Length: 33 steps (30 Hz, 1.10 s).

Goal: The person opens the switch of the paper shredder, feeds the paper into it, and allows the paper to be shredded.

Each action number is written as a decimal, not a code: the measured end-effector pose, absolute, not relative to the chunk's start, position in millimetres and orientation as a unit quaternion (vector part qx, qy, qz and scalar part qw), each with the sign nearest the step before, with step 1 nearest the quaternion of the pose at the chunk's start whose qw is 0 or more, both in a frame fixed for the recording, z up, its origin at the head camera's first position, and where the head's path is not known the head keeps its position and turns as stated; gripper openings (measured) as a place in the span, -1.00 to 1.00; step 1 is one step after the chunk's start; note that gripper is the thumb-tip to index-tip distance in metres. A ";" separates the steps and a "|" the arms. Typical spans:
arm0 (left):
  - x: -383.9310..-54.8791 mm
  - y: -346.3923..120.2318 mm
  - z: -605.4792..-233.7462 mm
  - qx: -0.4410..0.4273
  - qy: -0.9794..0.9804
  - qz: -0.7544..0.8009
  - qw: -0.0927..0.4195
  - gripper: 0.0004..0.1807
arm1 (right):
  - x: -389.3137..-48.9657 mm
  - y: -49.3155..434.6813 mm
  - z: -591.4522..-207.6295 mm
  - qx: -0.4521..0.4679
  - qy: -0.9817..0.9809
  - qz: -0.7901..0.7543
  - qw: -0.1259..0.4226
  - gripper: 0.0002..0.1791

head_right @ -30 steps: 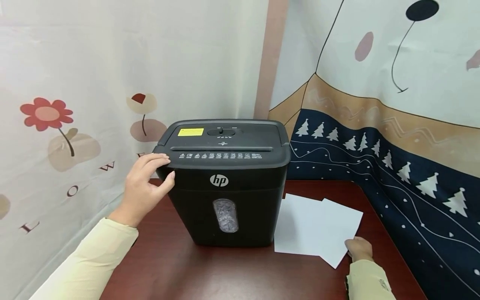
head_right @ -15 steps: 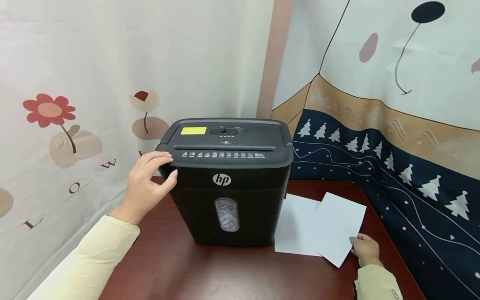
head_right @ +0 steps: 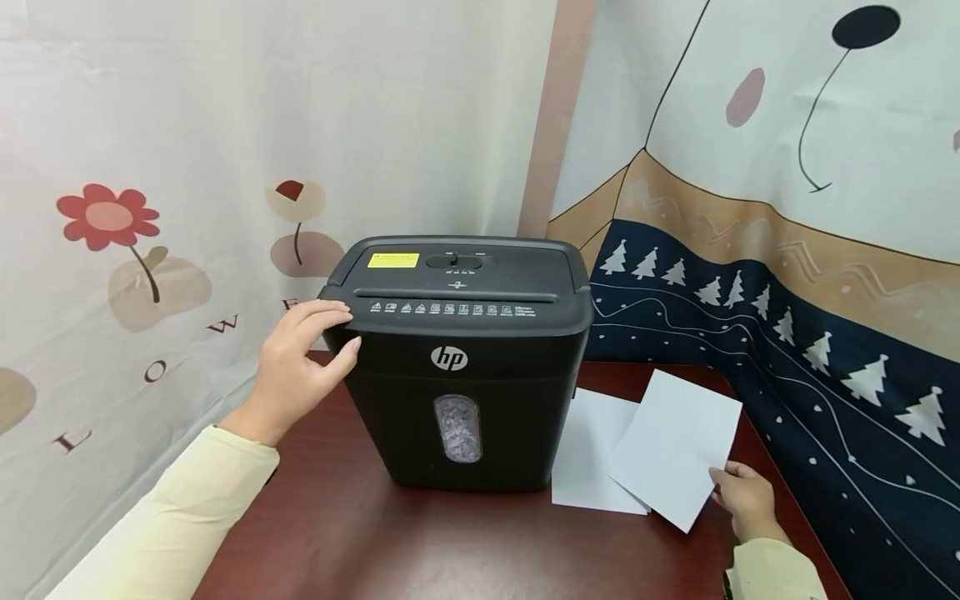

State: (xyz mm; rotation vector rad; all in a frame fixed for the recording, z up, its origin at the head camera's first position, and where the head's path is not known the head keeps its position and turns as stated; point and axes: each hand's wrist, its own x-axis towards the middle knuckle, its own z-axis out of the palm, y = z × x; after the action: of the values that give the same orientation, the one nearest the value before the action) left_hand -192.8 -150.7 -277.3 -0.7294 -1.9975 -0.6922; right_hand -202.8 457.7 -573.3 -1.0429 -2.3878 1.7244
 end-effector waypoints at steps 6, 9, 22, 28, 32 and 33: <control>-192.2 -150.7 -275.8 -0.292 -0.806 -0.281 0.432 -0.75 | -192.4 453.6 -542.5 -0.327 -0.743 0.583 -0.012 -0.47; -192.1 -150.9 -275.5 -0.292 -0.806 -0.281 0.430 -0.75 | -181.4 435.4 -507.8 -0.315 -0.750 0.581 -0.013 -0.48; -190.2 -152.3 -272.3 -0.291 -0.817 -0.275 0.415 -0.74 | -168.6 406.9 -438.5 -0.283 -0.740 0.610 0.019 -0.46; -188.3 -152.0 -270.6 -0.288 -0.823 -0.267 0.410 -0.74 | -167.3 400.8 -411.4 -0.259 -0.752 0.607 0.010 -0.38; -187.2 -151.7 -270.3 -0.285 -0.825 -0.261 0.412 -0.74 | -166.2 399.7 -397.1 -0.253 -0.750 0.610 0.013 -0.37; -187.0 -151.7 -270.6 -0.285 -0.825 -0.261 0.412 -0.74 | -165.9 399.4 -393.5 -0.252 -0.749 0.612 0.016 -0.35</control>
State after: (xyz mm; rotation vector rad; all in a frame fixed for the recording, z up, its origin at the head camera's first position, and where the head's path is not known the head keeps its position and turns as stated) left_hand -187.0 -151.7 -270.6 -0.7174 -2.0754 -0.6577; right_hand -165.9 399.4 -393.5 -0.7839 -2.3304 1.9045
